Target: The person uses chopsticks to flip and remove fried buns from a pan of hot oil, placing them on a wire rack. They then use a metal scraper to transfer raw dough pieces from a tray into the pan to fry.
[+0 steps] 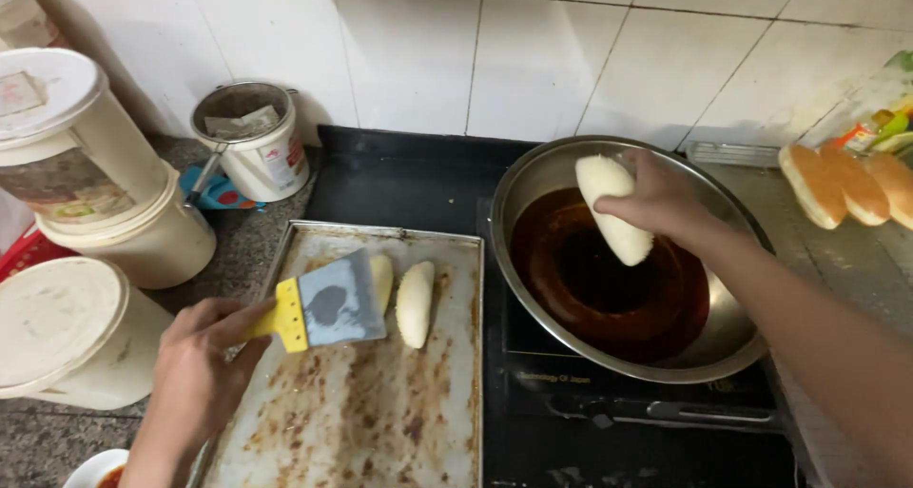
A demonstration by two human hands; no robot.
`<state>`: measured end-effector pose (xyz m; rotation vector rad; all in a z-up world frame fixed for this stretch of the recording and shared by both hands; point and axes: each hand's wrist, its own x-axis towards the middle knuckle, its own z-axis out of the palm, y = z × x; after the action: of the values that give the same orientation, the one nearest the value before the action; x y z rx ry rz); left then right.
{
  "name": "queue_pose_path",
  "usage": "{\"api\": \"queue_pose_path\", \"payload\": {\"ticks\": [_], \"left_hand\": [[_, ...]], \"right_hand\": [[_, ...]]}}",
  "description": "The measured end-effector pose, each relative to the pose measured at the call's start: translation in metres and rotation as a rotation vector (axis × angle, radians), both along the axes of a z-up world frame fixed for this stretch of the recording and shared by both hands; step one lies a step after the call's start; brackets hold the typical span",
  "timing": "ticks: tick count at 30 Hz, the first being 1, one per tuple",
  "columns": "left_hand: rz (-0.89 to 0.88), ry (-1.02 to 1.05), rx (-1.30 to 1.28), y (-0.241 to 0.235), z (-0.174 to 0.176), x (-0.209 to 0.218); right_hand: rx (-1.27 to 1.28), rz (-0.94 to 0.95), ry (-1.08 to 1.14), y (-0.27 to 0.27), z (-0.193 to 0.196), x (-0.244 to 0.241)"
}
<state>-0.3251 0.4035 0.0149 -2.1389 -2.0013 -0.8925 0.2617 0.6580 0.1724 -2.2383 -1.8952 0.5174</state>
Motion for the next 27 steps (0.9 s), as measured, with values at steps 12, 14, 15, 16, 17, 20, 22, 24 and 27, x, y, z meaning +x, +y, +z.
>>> {"api": "queue_pose_path", "payload": {"ticks": [12, 14, 15, 16, 17, 20, 22, 24, 27], "left_hand": [[0.162, -0.046, -0.148, -0.037, -0.040, 0.011], [0.157, -0.066, -0.153, -0.038, -0.039, 0.015], [0.149, -0.086, -0.154, -0.038, -0.039, 0.018], [0.150, -0.087, -0.156, -0.037, -0.042, 0.018], [0.161, -0.061, -0.153, -0.037, -0.045, 0.019], [0.159, -0.046, -0.142, -0.036, -0.049, 0.020], [0.144, -0.058, -0.133, -0.035, -0.050, 0.021], [0.139, -0.029, -0.132, -0.034, -0.048, 0.022], [0.152, -0.053, -0.160, -0.031, -0.062, 0.013]], "right_hand": [[-0.284, 0.137, -0.335, 0.014, -0.026, 0.014], [-0.238, 0.165, -0.308, 0.036, -0.061, 0.029], [-0.189, 0.188, -0.282, 0.047, -0.078, 0.037], [-0.191, 0.189, -0.283, 0.047, -0.081, 0.038], [-0.188, 0.230, -0.296, 0.048, -0.084, 0.039], [-0.182, 0.269, -0.312, 0.045, -0.086, 0.036], [-0.179, 0.267, -0.318, 0.043, -0.085, 0.034], [-0.179, 0.289, -0.345, 0.042, -0.083, 0.033], [-0.143, 0.315, -0.377, 0.050, -0.095, 0.040]]}}
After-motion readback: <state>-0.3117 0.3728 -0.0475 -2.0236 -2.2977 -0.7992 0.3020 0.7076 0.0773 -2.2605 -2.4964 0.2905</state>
